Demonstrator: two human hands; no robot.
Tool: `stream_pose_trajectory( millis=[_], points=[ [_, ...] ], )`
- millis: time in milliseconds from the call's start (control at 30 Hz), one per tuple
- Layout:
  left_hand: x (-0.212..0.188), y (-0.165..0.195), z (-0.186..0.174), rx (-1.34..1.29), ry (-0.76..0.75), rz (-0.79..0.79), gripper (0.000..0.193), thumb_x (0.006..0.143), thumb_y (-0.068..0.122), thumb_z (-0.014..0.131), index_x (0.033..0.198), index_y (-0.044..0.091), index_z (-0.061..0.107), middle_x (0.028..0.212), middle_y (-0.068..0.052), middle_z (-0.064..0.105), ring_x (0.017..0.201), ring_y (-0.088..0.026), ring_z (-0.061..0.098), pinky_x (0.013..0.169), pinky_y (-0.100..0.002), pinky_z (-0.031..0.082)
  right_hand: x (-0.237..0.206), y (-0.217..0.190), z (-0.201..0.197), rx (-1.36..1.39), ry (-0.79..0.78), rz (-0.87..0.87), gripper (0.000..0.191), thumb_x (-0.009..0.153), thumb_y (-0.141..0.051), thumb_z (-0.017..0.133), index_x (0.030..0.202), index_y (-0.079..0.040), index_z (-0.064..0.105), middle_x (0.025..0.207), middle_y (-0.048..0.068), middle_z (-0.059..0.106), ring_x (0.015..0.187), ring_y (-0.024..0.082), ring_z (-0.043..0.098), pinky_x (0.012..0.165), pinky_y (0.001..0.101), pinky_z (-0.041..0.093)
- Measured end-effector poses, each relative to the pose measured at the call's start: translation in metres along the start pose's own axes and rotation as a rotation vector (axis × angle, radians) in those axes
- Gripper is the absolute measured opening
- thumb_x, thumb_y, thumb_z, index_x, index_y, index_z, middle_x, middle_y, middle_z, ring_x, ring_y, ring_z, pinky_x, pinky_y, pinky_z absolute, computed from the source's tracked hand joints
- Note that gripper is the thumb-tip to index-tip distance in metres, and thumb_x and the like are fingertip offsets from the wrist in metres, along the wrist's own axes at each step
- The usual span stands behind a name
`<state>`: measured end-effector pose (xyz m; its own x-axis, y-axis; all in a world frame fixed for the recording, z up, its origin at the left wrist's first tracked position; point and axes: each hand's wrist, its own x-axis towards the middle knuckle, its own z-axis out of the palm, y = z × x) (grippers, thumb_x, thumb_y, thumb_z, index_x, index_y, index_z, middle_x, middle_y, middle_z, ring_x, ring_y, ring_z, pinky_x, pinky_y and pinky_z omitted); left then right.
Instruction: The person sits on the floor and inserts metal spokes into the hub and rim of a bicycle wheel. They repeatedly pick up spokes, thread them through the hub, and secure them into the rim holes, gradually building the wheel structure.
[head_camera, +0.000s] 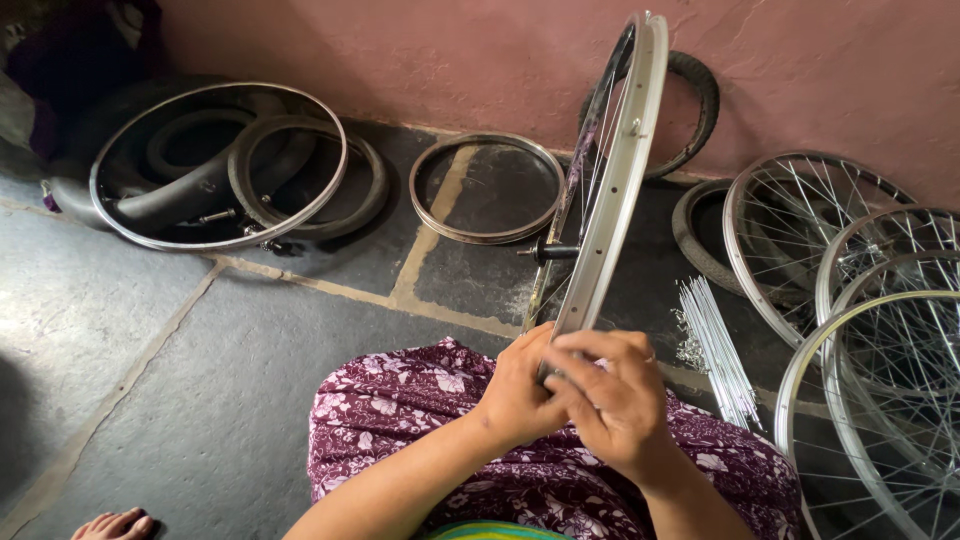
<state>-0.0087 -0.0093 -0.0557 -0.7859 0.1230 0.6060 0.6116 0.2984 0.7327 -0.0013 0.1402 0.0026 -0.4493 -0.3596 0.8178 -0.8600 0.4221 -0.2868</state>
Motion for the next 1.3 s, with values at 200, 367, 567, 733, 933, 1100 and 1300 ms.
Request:
stream_pose_trajectory(
  millis=[200, 367, 567, 733, 933, 1100, 1300],
  points=[
    [0.001, 0.007, -0.001, -0.030, 0.022, 0.041, 0.037, 0.081, 0.012, 0.070, 0.117, 0.003, 0.064, 0.114, -0.019, 0.068, 0.108, -0.042, 0.067, 0.095, -0.044, 0.056, -0.003, 0.003, 0.011, -0.013, 0.156, -0.042, 0.025, 0.081, -0.016, 0.089, 0.099, -0.011, 0.072, 0.107, -0.001, 0.066, 0.096, 0.014, 0.062, 0.079, 0.0286, 0.052],
    [0.004, 0.011, -0.006, -0.057, 0.001, 0.029, 0.037, 0.078, 0.012, 0.069, 0.113, 0.003, 0.063, 0.111, -0.019, 0.068, 0.104, -0.042, 0.066, 0.092, -0.044, 0.056, -0.008, 0.006, 0.005, 0.108, 0.034, 0.046, 0.025, 0.079, -0.010, 0.083, 0.102, -0.005, 0.076, 0.107, 0.006, 0.068, 0.091, 0.015, 0.064, 0.074, 0.0235, 0.057],
    [0.003, 0.009, -0.003, -0.064, -0.026, -0.040, 0.029, 0.081, 0.013, 0.069, 0.109, 0.004, 0.064, 0.106, -0.017, 0.068, 0.100, -0.040, 0.068, 0.089, -0.043, 0.057, -0.008, 0.005, 0.009, 0.007, 0.102, 0.005, 0.021, 0.080, -0.015, 0.088, 0.094, -0.008, 0.073, 0.105, 0.001, 0.068, 0.092, 0.013, 0.064, 0.077, 0.0255, 0.055],
    [0.000, 0.001, -0.002, -0.024, -0.045, -0.008, 0.033, 0.078, 0.011, 0.066, 0.110, 0.004, 0.063, 0.106, -0.017, 0.066, 0.102, -0.039, 0.068, 0.096, -0.044, 0.057, -0.004, -0.001, 0.004, 0.081, 0.025, 0.038, 0.030, 0.076, -0.011, 0.083, 0.102, -0.001, 0.072, 0.109, 0.008, 0.066, 0.094, 0.019, 0.064, 0.078, 0.0274, 0.056],
    [-0.003, -0.003, 0.000, -0.058, -0.014, 0.003, 0.038, 0.081, 0.013, 0.072, 0.116, 0.003, 0.064, 0.117, -0.020, 0.069, 0.108, -0.041, 0.069, 0.097, -0.043, 0.058, -0.012, 0.007, 0.014, 0.026, 0.108, -0.043, 0.022, 0.081, -0.015, 0.087, 0.096, -0.007, 0.073, 0.103, 0.002, 0.068, 0.093, 0.015, 0.066, 0.079, 0.0274, 0.057],
    [-0.002, -0.003, -0.006, -0.056, -0.025, 0.027, 0.059, 0.071, 0.009, 0.067, 0.129, -0.003, 0.061, 0.130, -0.025, 0.065, 0.121, -0.043, 0.066, 0.107, -0.044, 0.054, -0.036, 0.042, 0.021, 0.267, 0.261, 0.064, 0.023, 0.083, -0.019, 0.077, 0.099, -0.005, 0.067, 0.107, 0.009, 0.067, 0.089, 0.013, 0.067, 0.065, 0.0196, 0.060],
    [0.003, -0.011, -0.011, -0.060, -0.035, 0.017, 0.038, 0.070, 0.005, 0.066, 0.108, 0.000, 0.059, 0.108, -0.018, 0.063, 0.100, -0.037, 0.065, 0.097, -0.044, 0.056, -0.049, 0.141, 0.043, -0.017, 0.281, 0.358, 0.009, 0.100, -0.001, 0.070, 0.107, 0.003, 0.069, 0.113, 0.015, 0.069, 0.098, 0.021, 0.070, 0.079, 0.0265, 0.060]
  ],
)
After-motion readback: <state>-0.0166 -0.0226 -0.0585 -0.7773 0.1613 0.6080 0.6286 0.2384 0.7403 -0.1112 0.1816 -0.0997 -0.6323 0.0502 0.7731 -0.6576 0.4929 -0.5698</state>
